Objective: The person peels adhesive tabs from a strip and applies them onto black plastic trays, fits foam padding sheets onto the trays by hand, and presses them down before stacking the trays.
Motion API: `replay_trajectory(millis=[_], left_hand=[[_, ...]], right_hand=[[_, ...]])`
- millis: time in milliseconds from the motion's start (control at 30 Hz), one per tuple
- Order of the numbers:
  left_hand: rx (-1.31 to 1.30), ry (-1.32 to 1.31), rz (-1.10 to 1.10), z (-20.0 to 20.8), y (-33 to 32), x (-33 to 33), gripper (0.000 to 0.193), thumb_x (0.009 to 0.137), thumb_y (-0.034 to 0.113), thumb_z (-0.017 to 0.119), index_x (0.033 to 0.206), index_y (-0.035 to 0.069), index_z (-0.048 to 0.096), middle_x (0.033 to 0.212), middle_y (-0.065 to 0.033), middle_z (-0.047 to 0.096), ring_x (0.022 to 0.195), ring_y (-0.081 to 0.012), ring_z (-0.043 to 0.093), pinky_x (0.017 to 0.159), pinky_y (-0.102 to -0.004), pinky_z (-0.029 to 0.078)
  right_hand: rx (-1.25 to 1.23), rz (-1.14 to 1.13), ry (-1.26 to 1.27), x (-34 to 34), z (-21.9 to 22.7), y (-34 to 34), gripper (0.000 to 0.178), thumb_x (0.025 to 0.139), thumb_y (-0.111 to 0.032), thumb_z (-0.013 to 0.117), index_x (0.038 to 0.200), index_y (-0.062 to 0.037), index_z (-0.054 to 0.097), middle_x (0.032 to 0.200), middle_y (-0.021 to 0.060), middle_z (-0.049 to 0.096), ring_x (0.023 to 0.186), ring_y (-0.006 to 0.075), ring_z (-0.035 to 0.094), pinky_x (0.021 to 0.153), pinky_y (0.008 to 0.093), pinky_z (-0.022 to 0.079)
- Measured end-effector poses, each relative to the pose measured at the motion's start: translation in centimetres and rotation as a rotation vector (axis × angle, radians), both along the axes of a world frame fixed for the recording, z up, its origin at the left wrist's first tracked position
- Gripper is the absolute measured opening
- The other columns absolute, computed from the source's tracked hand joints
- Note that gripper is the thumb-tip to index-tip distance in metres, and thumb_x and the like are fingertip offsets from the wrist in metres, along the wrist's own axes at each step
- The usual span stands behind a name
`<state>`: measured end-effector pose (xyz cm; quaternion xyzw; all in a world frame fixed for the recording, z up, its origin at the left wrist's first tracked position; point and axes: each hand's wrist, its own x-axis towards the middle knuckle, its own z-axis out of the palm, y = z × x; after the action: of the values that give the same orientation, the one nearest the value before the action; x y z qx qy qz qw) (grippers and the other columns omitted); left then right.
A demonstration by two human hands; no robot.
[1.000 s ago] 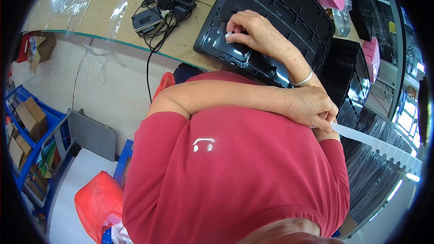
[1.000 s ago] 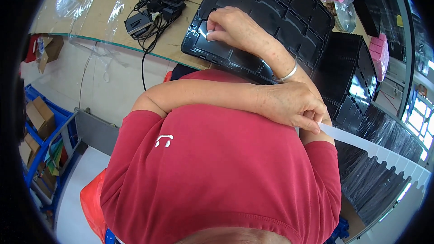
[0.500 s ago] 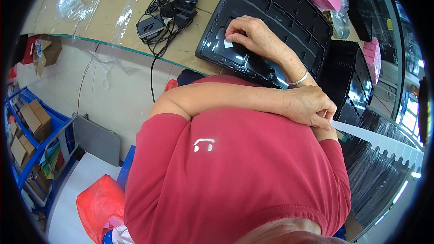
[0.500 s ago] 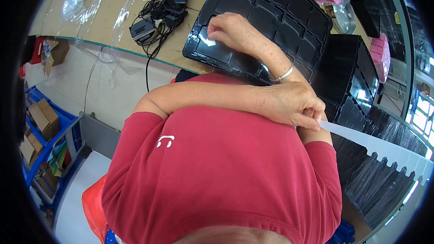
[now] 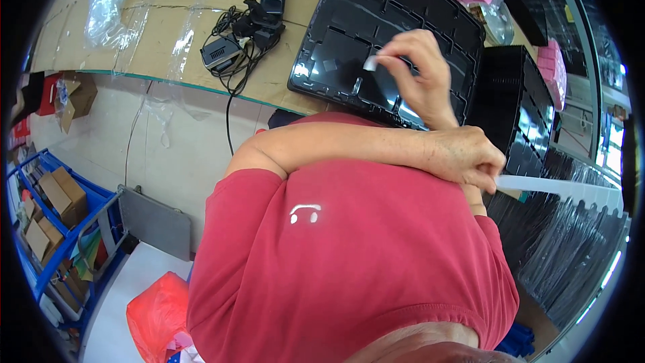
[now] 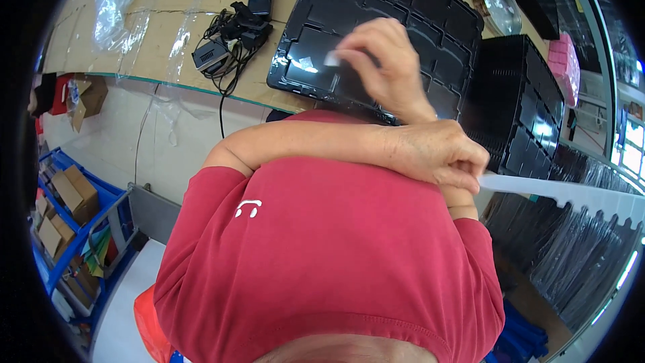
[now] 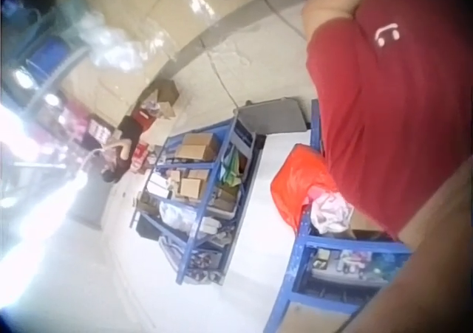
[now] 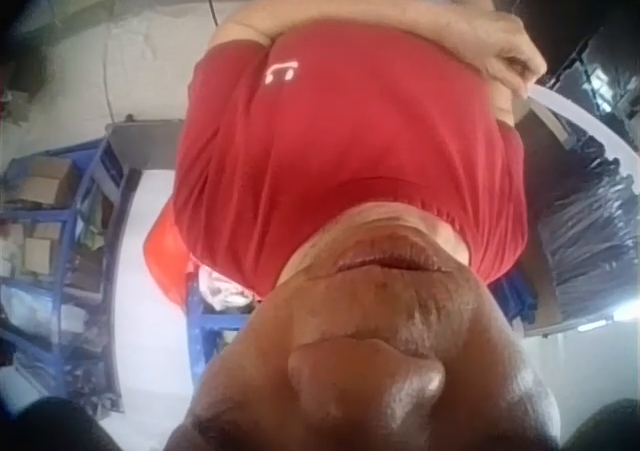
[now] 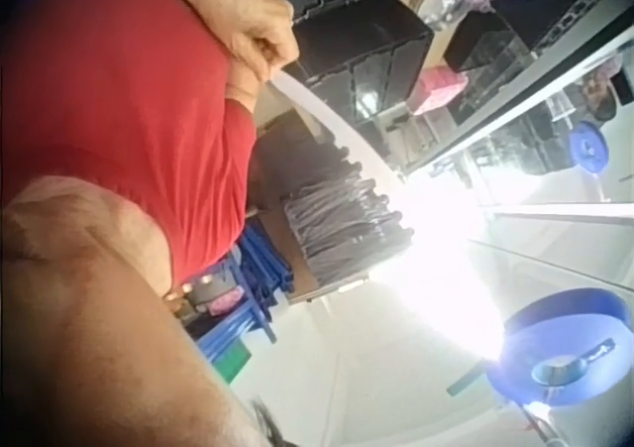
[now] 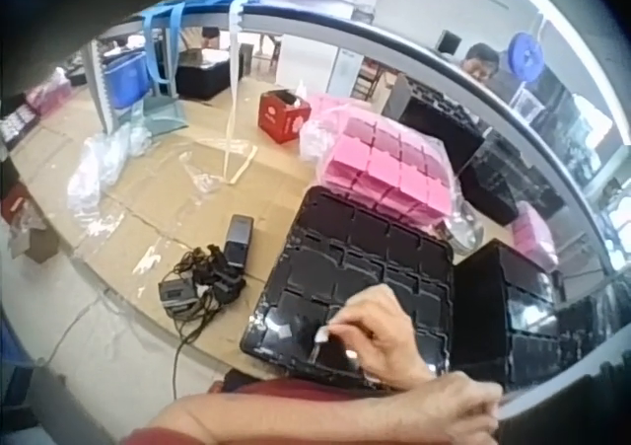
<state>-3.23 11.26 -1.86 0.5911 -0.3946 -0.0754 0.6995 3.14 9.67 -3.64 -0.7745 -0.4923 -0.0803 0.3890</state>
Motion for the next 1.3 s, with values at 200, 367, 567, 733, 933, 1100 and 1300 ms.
replay_trajectory(millis=[200, 367, 567, 733, 933, 1100, 1300], left_hand=[[-0.177, -0.168, -0.038, -0.2, -1.7, 0.5, 0.019, 0.082, 0.021, 0.072, 0.082, 0.004, 0.064, 0.064, -0.0093, 0.064, 0.06, -0.0234, 0.065, 0.054, -0.033, 0.047], [-0.051, -0.087, 0.084, 0.1, -4.1, 2.1, 0.018, 0.082, 0.021, 0.072, 0.081, 0.006, 0.064, 0.065, -0.0098, 0.065, 0.059, -0.025, 0.065, 0.053, -0.033, 0.047], [-0.061, 0.605, -0.088, -1.1, -8.4, 5.2, 0.017, 0.082, 0.012, 0.074, 0.091, 0.002, 0.064, 0.07, -0.0042, 0.067, 0.06, -0.0061, 0.06, 0.053, -0.0211, 0.047], [0.086, 0.619, -0.38, -6.0, -8.8, 8.7, 0.059, 0.081, 0.006, 0.068, 0.136, 0.003, 0.046, 0.131, -0.0155, 0.055, 0.091, -0.0166, 0.066, 0.083, -0.0304, 0.052], [0.719, 0.079, -0.085, -2.4, 0.7, 13.0, 0.038, 0.082, 0.014, 0.069, 0.117, 0.003, 0.061, 0.105, -0.0172, 0.067, 0.097, -0.0285, 0.066, 0.085, -0.0373, 0.05], [0.725, -0.643, 0.752, -3.1, 10.2, 22.8, 0.053, 0.075, 0.026, 0.076, 0.122, 0.008, 0.06, 0.121, -0.0137, 0.062, 0.114, -0.0317, 0.056, 0.097, -0.0453, 0.041], [1.041, -0.749, 0.948, -6.5, 14.6, 31.1, 0.07, 0.072, 0.03, 0.078, 0.133, 0.009, 0.05, 0.135, -0.0097, 0.053, 0.129, -0.0302, 0.044, 0.109, -0.0567, 0.024]], right_hand=[[-0.05, -0.341, 0.58, -5.0, 1.3, -12.1, 0.012, 0.08, -0.003, 0.067, 0.09, -0.0005, 0.061, 0.089, 0.0087, 0.058, 0.086, 0.0198, 0.057, 0.076, 0.0298, 0.046], [-0.641, -1.105, 0.379, -12.1, 1.9, -21.6, 0.027, 0.085, -0.005, 0.063, 0.111, -0.0035, 0.057, 0.092, 0.0236, 0.064, 0.087, 0.0409, 0.063, 0.069, 0.045, 0.049], [-0.105, -1.279, 0.542, -15.1, 5.9, -19.3, 0.014, 0.089, 0.001, 0.061, 0.102, 0.0031, 0.065, 0.091, 0.0113, 0.066, 0.078, 0.0171, 0.067, 0.065, 0.0293, 0.051], [0.362, -0.83, 0.305, -9.1, 4.7, -11.5, 0.013, 0.089, -0.001, 0.064, 0.101, 0.0002, 0.067, 0.091, 0.007, 0.069, 0.08, 0.012, 0.064, 0.072, 0.0213, 0.048], [0.55, -0.893, 0.175, 6.5, 1.9, -9.5, 0.018, 0.088, -0.008, 0.065, 0.105, -0.0019, 0.067, 0.088, 0.0048, 0.07, 0.075, 0.0133, 0.064, 0.069, 0.0243, 0.049], [0.111, -0.865, -0.161, 20.1, -2.4, -7.7, 0.035, 0.081, -0.014, 0.069, 0.116, -0.0066, 0.064, 0.111, 0.0093, 0.067, 0.104, 0.0277, 0.062, 0.088, 0.0373, 0.048], [-0.485, -0.69, -0.315, 26.5, -4.8, -6.2, 0.058, 0.078, -0.02, 0.072, 0.132, -0.0144, 0.053, 0.137, 0.0071, 0.052, 0.132, 0.0249, 0.042, 0.107, 0.0426, 0.032]])
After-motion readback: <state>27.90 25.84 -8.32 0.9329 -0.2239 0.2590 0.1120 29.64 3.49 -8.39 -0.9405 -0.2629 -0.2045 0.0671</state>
